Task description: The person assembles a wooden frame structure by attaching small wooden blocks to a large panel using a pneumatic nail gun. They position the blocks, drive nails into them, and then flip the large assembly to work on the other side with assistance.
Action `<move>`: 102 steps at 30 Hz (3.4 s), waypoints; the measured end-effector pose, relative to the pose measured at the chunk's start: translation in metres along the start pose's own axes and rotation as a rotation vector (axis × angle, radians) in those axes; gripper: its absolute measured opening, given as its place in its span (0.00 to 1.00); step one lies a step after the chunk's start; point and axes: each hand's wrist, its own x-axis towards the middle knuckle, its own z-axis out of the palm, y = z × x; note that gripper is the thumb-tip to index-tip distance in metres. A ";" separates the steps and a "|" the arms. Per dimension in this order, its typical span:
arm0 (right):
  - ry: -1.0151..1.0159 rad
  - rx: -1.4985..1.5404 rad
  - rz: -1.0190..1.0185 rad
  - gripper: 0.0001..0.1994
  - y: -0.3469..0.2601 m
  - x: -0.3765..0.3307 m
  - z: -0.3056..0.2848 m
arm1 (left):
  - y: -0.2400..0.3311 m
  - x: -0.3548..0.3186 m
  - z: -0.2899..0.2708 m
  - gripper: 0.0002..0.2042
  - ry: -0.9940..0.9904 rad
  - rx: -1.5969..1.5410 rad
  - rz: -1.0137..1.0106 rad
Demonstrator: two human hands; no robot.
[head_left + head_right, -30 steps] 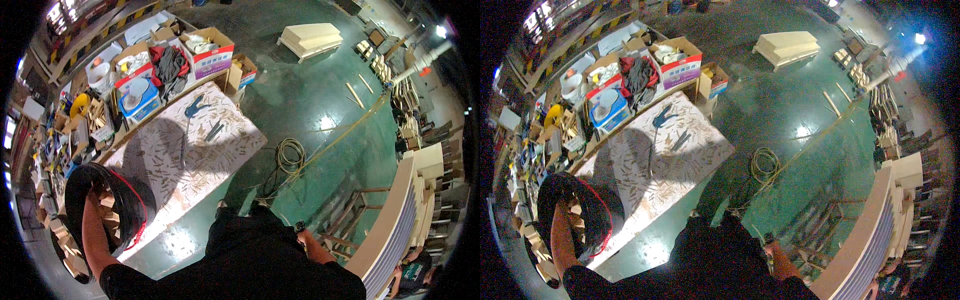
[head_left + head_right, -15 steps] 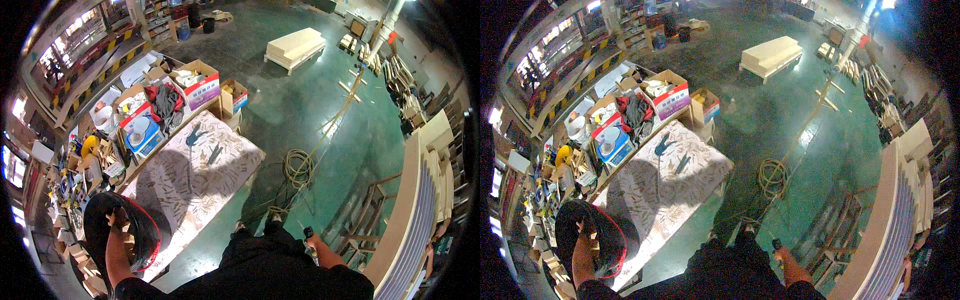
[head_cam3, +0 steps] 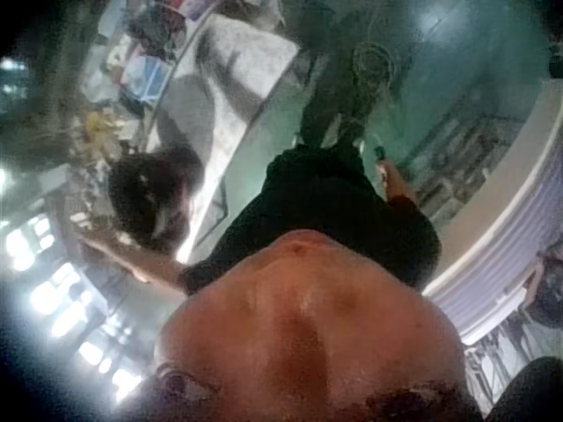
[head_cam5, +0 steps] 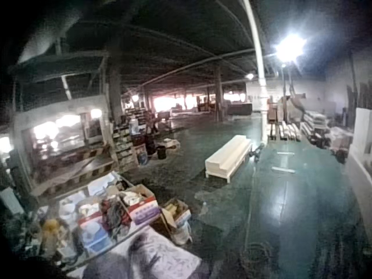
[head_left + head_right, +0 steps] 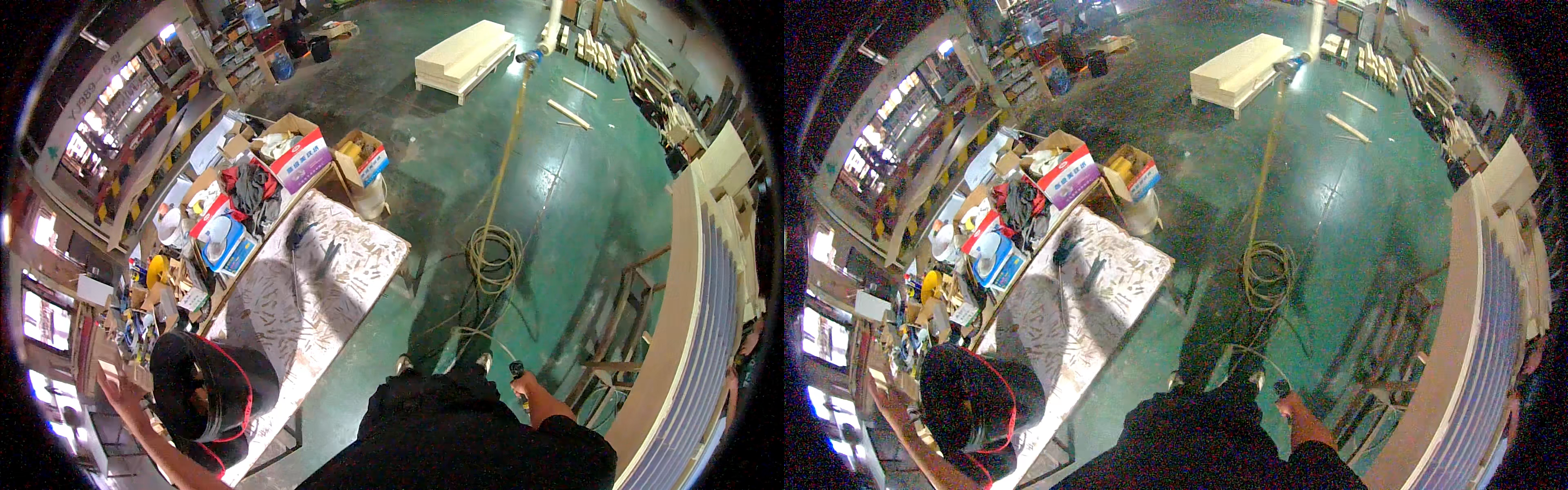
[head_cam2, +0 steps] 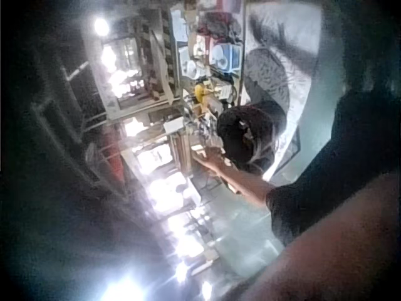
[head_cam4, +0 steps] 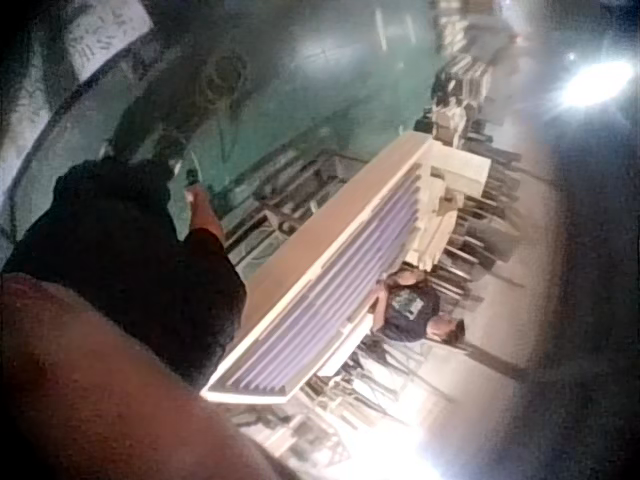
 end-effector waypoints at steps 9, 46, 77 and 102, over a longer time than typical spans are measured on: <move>0.157 0.131 -0.069 0.09 0.111 -0.041 -0.049 | 0.296 -0.298 0.438 0.21 -0.831 -0.973 -0.132; 1.042 1.250 0.699 0.12 0.081 -0.139 0.097 | 0.884 -1.273 0.635 0.22 -1.783 -0.111 3.352; 0.789 1.929 0.754 0.14 0.088 -0.084 0.038 | 0.824 -1.250 0.637 0.12 -2.083 -0.257 2.939; 0.956 2.009 0.792 0.15 0.055 0.008 0.093 | 0.801 -1.242 0.638 0.23 -1.646 -0.321 2.758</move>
